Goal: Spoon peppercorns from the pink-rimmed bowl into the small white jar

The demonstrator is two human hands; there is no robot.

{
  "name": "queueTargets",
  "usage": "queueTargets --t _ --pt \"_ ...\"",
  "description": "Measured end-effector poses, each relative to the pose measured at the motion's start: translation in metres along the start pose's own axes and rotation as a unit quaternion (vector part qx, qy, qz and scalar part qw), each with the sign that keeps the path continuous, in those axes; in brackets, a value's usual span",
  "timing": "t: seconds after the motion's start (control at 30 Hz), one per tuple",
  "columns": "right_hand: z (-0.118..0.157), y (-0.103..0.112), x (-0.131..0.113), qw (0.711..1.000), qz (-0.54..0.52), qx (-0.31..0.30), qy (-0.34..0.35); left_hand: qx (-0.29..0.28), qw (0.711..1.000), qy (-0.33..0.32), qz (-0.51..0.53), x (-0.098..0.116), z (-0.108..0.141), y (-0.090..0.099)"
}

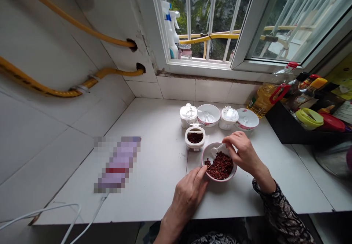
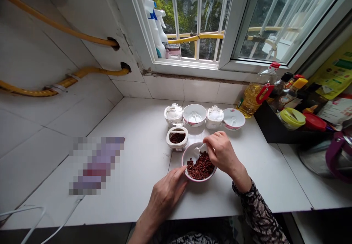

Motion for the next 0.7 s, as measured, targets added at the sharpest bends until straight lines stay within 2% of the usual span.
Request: queueTargets --t 0.13,0.23,0.47,0.7 --pt "0.012 -0.024 0.0 0.998 -0.033 -0.052 -0.001 -0.003 1.0 0.004 -0.004 -0.001 0.0 -0.001" --pt "0.016 -0.034 0.004 0.994 -0.079 -0.066 -0.045 -0.006 1.0 0.008 -0.001 -0.001 0.0 -0.001" --pt "0.022 -0.028 0.032 0.968 -0.148 -0.039 -0.201 -0.007 1.0 0.011 -0.003 -0.001 -0.001 0.001" --pt "0.026 -0.021 0.046 0.94 -0.184 -0.005 -0.287 -0.001 1.0 0.005 0.0 0.0 -0.001 0.001"
Point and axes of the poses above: each hand's wrist, its own z-axis away from the middle knuckle, its own y-axis out of the back of the hand, x = y × z, the point moved 10 cm from there along -z, towards the middle knuckle, and after that the axes turned 12 degrees about x, right-handed, at the moved point
